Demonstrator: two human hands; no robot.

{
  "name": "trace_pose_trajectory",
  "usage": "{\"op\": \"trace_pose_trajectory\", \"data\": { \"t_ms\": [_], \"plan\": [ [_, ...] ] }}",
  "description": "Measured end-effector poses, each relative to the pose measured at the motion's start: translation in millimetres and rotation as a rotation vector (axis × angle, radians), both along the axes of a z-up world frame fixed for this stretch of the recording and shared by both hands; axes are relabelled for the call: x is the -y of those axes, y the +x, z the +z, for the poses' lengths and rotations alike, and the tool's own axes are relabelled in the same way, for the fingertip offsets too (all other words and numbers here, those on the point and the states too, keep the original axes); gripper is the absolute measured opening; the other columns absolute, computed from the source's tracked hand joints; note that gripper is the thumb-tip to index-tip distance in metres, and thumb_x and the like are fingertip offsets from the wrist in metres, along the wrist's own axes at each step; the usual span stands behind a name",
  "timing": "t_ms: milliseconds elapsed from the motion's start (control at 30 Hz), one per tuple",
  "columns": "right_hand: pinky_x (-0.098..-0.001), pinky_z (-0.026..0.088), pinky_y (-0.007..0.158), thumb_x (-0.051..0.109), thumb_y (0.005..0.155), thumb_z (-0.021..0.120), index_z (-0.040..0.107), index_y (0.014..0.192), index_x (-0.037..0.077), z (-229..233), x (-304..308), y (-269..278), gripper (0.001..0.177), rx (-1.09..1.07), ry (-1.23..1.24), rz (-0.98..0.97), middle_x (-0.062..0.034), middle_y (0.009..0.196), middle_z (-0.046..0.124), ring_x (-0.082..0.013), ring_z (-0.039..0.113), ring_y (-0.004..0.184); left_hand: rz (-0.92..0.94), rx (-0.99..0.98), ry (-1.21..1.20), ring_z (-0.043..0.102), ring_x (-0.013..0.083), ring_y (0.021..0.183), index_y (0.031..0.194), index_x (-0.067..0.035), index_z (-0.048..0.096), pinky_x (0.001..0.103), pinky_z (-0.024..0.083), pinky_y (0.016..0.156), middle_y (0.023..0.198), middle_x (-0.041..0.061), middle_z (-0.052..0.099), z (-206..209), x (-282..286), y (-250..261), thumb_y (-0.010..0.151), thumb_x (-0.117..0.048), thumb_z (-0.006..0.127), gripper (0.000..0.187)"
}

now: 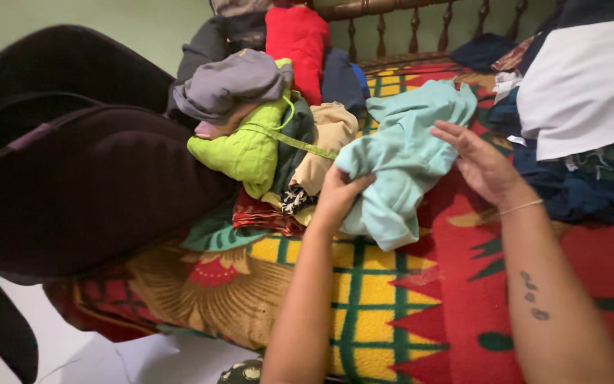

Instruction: The person folds multiple items of clothing including a light blue shirt, a dark blue t-shirt, and a white top by hand on a bed.

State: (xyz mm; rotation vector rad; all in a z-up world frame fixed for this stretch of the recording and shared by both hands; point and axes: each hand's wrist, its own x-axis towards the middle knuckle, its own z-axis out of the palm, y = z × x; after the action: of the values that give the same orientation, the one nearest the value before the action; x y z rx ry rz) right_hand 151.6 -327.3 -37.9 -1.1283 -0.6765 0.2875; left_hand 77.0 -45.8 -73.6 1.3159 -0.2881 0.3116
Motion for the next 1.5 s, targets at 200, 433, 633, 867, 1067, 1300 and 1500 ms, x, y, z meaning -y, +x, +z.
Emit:
{"op": "trace_pose_trajectory", "data": {
  "t_ms": [200,433,633,867,1067,1300,1500],
  "plan": [
    [-0.0367,0.03,0.117,0.039,0.085,0.078,0.036,0.158,0.013,37,34,-22,0.088,0.326,-0.006,0.206,-0.0027,0.16,0.044,-0.0157,0.04,0.147,0.021,0.152,-0.01,0.047,0.0177,0.138,0.159,-0.01,0.027,0.036,0.041,0.114,0.149,0.008,0.047,60,106,36,0.098,-0.013,0.071,0.075],
    [-0.0375,0.054,0.104,0.007,0.094,0.078,0.063,0.133,0.011,-11,60,23,0.042,-0.094,0.239,-0.301,-0.0007,0.124,0.069,-0.019,0.066,0.118,-0.087,0.299,0.524,0.06,0.0288,0.136,0.154,-0.009,0.046,0.041,0.05,0.111,0.146,0.017,0.062,68,108,21,0.097,-0.036,0.07,0.067],
    [-0.0376,0.057,0.106,0.006,0.091,0.079,0.069,0.123,0.01,-30,89,56,0.034,-0.302,0.386,-0.415,-0.0025,0.119,0.072,-0.0219,0.069,0.117,0.275,-0.232,0.804,0.063,0.0288,0.128,0.141,0.0,0.058,0.038,0.048,0.107,0.138,0.021,0.066,18,14,36,0.09,-0.055,0.068,0.076],
    [-0.035,0.059,0.097,0.01,0.093,0.081,0.069,0.125,0.01,-35,89,50,0.034,-0.249,0.142,-0.67,-0.0017,0.117,0.074,-0.0189,0.072,0.109,-0.051,-0.372,0.627,0.06,0.0277,0.128,0.155,-0.001,0.035,0.038,0.046,0.106,0.14,0.024,0.06,10,30,39,0.077,-0.061,0.076,0.107],
    [-0.0372,0.058,0.097,0.028,0.106,0.077,0.067,0.132,0.011,-20,105,34,0.033,-0.181,0.133,-0.637,-0.0024,0.121,0.073,-0.0201,0.072,0.111,-0.556,-0.192,0.227,0.062,0.0189,0.115,0.16,-0.003,0.034,0.032,0.049,0.1,0.132,0.016,0.061,52,28,2,0.078,-0.04,0.086,0.104],
    [-0.0456,0.056,0.093,0.065,0.104,0.049,0.056,0.139,0.015,-31,169,44,0.062,-0.223,0.019,-0.759,-0.0079,0.126,0.071,-0.0246,0.073,0.111,-1.04,-0.078,0.365,0.055,-0.0003,0.068,0.158,-0.002,0.044,0.02,0.048,0.056,0.123,-0.003,0.069,101,-15,-49,0.089,-0.039,0.075,0.085],
    [-0.0504,0.056,0.083,0.077,0.105,0.036,0.056,0.136,0.006,-30,153,35,0.08,-0.278,-0.344,-0.821,-0.0183,0.117,0.066,-0.0301,0.069,0.103,-0.567,-0.397,0.508,0.066,0.0087,0.049,0.137,-0.007,0.058,0.021,0.039,0.041,0.066,0.005,0.072,74,-36,-23,0.091,-0.04,0.064,0.057]
  ]
}}
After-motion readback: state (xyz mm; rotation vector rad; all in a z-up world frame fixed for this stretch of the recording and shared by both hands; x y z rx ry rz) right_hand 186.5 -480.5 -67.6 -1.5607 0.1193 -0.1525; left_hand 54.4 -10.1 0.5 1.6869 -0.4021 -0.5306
